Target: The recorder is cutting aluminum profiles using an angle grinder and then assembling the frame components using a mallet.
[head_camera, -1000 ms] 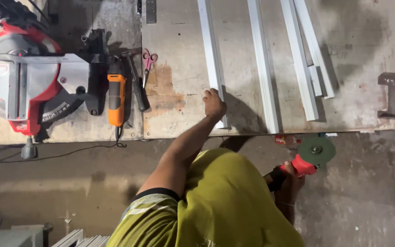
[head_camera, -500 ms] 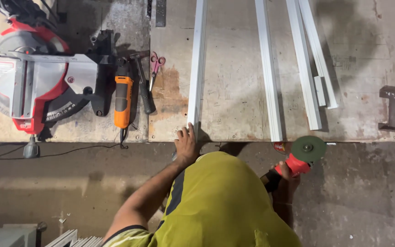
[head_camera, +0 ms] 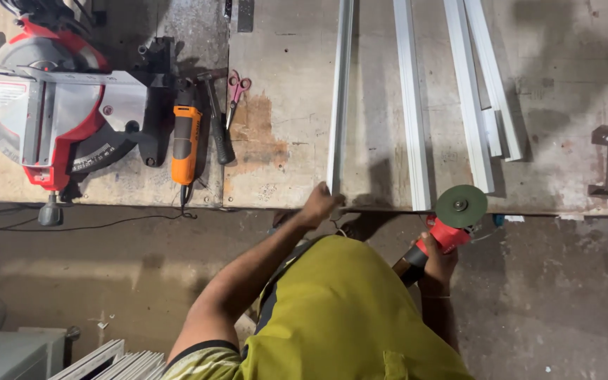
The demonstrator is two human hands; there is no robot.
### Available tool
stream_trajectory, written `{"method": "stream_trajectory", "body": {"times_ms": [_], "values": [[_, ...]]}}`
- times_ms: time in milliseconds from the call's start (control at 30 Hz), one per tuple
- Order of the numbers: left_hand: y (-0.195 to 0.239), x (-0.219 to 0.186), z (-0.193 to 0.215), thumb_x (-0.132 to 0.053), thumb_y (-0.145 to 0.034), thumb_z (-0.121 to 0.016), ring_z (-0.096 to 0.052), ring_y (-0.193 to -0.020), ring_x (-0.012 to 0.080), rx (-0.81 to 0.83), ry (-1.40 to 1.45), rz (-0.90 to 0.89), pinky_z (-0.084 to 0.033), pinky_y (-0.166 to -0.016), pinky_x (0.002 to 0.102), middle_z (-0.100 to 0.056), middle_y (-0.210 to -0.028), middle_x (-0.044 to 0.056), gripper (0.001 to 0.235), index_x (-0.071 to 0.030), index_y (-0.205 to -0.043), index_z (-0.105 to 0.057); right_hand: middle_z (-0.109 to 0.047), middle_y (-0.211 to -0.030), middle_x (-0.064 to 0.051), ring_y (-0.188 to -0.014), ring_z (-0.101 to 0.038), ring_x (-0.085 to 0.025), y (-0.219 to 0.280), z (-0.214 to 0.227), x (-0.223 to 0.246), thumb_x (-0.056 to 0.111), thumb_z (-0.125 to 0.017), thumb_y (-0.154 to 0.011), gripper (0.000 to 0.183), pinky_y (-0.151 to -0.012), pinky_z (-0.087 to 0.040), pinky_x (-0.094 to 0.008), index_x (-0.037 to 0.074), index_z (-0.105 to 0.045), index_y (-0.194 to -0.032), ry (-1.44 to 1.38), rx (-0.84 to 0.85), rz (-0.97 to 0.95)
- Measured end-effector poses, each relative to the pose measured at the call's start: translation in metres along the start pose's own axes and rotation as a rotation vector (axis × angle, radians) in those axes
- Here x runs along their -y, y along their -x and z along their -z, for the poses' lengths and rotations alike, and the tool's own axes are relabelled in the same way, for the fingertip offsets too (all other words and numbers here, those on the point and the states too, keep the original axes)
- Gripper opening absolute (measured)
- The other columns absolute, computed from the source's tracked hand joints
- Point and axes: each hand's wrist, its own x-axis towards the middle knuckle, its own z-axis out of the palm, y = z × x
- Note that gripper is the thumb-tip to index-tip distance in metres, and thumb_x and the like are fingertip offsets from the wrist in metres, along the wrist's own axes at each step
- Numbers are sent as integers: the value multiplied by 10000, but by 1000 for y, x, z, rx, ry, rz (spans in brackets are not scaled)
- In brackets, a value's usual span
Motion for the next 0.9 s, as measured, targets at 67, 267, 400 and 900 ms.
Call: {"method": "stream_trajectory", "body": {"times_ms": [67,267,400,900], "values": [[-11,-13,9,-312,-975,-531,-647,-1038,339,204,390,97,-489,-923,505,-670,-1149,194,559,32,-1412,-471,-670,-892,-98,-736,-667,-207,7,2,4,65,-728,-918,371,-665,-561,-351,-15,-557,-1237,-4,6,-10],[-65,-60,33,-508,-1059,-370,-731,-1050,318,305,548,-219,-520,-994,472,-739,-1118,228,694,16,-1514,-347,-664,-921,-103,-765,-664,-215,22,-20,47,103,-695,-931,430,-712,-563,-361,3,-533,-1316,-25,90,74],[-34,-103,44,-478,-1074,-424,-703,-1039,268,439,692,-293,-552,-1000,493,-684,-1125,196,694,32,-1544,-398,-667,-952,-118,-808,-669,-241,33,-31,73,117,-698,-923,457,-768,-566,-384,-9,-535,-1330,24,197,231],[-20,-166,40,-331,-1013,-549,-614,-1287,337,463,1041,-448,-577,-1049,524,-557,-1409,293,678,106,-1491,-351,-688,-1043,-102,-956,-677,-214,63,-50,128,151,-665,-926,301,-869,-567,-379,17,-614,-1191,390,498,394]]}}
